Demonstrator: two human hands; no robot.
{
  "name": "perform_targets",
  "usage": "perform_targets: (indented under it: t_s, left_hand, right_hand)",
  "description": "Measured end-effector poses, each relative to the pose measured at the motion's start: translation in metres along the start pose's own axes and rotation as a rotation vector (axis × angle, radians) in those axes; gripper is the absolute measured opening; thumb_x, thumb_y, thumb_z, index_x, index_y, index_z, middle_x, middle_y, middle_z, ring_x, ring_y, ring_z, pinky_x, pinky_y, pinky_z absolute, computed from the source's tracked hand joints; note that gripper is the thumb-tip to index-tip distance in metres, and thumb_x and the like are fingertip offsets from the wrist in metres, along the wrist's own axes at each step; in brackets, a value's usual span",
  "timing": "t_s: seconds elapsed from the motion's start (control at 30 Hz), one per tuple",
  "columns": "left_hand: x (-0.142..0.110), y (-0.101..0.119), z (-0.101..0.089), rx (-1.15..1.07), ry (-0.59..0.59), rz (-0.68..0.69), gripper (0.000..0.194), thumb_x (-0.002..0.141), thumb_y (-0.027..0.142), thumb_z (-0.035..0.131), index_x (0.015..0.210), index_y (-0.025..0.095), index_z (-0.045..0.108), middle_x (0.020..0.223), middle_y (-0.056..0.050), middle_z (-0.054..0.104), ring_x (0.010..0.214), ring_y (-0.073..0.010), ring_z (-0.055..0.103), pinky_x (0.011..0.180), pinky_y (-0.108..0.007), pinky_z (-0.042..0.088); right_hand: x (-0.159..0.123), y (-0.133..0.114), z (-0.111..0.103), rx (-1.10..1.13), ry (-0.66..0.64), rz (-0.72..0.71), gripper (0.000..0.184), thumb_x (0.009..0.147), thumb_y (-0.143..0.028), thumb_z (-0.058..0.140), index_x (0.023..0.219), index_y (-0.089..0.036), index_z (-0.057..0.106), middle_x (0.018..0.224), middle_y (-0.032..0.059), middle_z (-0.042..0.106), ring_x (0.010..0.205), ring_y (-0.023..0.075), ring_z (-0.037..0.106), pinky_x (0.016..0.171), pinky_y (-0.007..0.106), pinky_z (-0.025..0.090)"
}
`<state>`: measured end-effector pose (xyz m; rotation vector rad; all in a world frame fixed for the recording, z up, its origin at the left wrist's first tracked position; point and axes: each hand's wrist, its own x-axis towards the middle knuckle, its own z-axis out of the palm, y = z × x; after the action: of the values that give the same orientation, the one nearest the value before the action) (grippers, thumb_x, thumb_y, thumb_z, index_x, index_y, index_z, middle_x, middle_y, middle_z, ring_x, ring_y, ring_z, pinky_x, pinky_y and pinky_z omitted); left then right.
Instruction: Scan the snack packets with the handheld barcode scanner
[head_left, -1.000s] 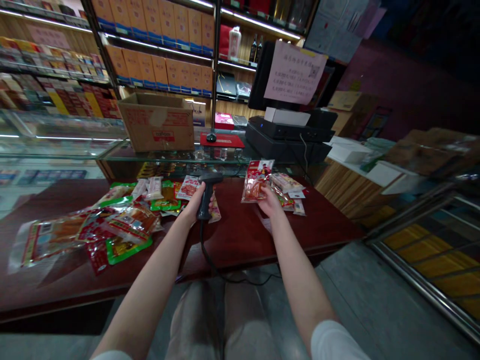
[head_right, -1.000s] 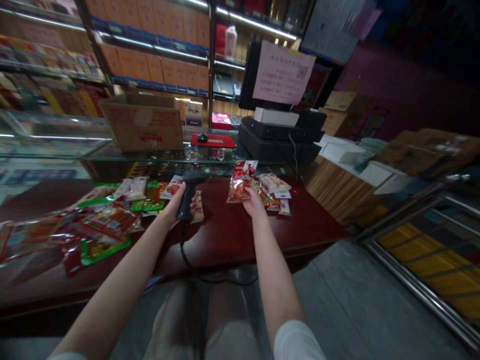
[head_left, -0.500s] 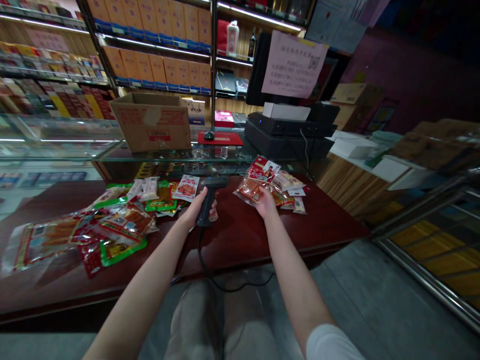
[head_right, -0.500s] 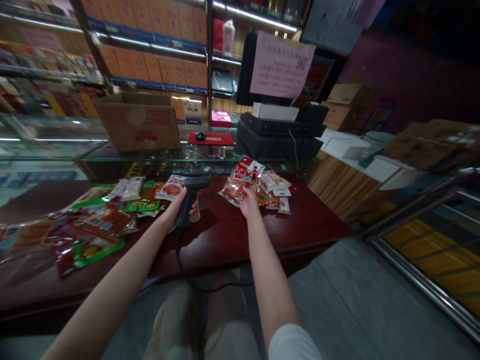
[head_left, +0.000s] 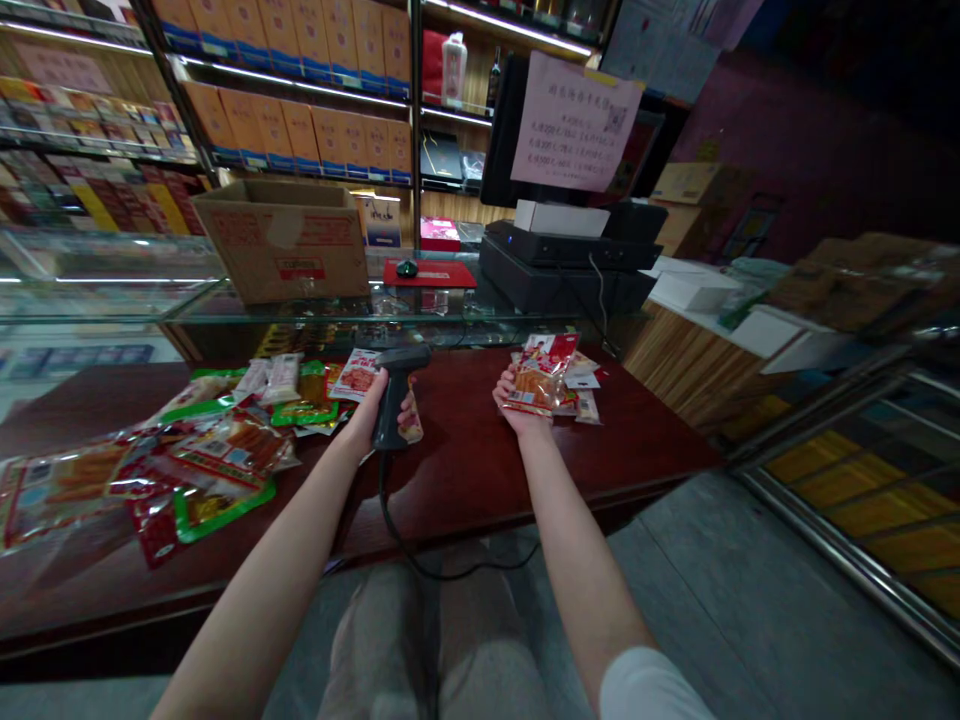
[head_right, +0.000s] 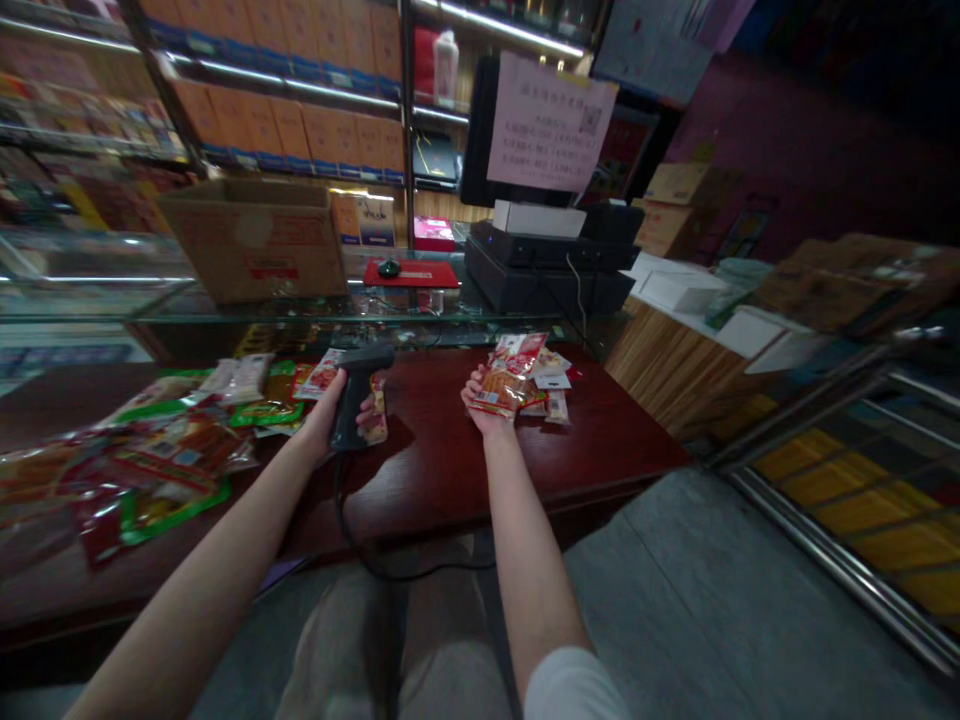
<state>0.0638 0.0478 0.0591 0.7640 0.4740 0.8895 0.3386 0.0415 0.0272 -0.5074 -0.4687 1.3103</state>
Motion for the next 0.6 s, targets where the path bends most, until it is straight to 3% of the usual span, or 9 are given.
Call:
perform_targets:
  t_s: [0.1, 0.3, 0.6]
  left_hand:
    - [0.001, 0.0, -0.002, -0.002, -0.026, -0.012, 0.049, 0.089, 0.063, 0.053, 0.097, 0.015, 0.058, 0.059, 0.002, 0.05, 0.042, -0.0097, 0.044, 0.039, -0.021, 0.042]
    - [0.001, -0.004, -0.004, 0.061, -0.09, 0.014, 0.047, 0.092, 0.061, 0.05, 0.102, 0.015, 0.06, 0.062, 0.003, 0.05, 0.043, -0.009, 0.043, 0.04, -0.021, 0.042]
    - [0.008, -0.016, -0.003, 0.202, -0.205, -0.1, 0.053, 0.084, 0.066, 0.058, 0.097, 0.014, 0.058, 0.058, 0.003, 0.05, 0.04, -0.0089, 0.042, 0.04, -0.02, 0.034]
  right_hand:
    - [0.005, 0.004, -0.001, 0.111, 0.096, 0.115, 0.036, 0.095, -0.042, 0.035, 0.078, -0.023, 0.06, 0.076, 0.0038, 0.063, 0.056, 0.0144, 0.051, 0.049, 0.026, 0.046]
    - [0.011, 0.008, -0.003, 0.128, 0.19, 0.2, 0.042, 0.099, -0.037, 0.028, 0.087, -0.023, 0.065, 0.084, 0.0046, 0.072, 0.075, 0.0177, 0.066, 0.064, 0.031, 0.054]
    - [0.019, 0.019, -0.01, -0.037, 0.036, 0.158, 0.026, 0.091, -0.045, 0.05, 0.097, -0.026, 0.067, 0.081, 0.0009, 0.073, 0.077, 0.0179, 0.069, 0.07, 0.031, 0.057]
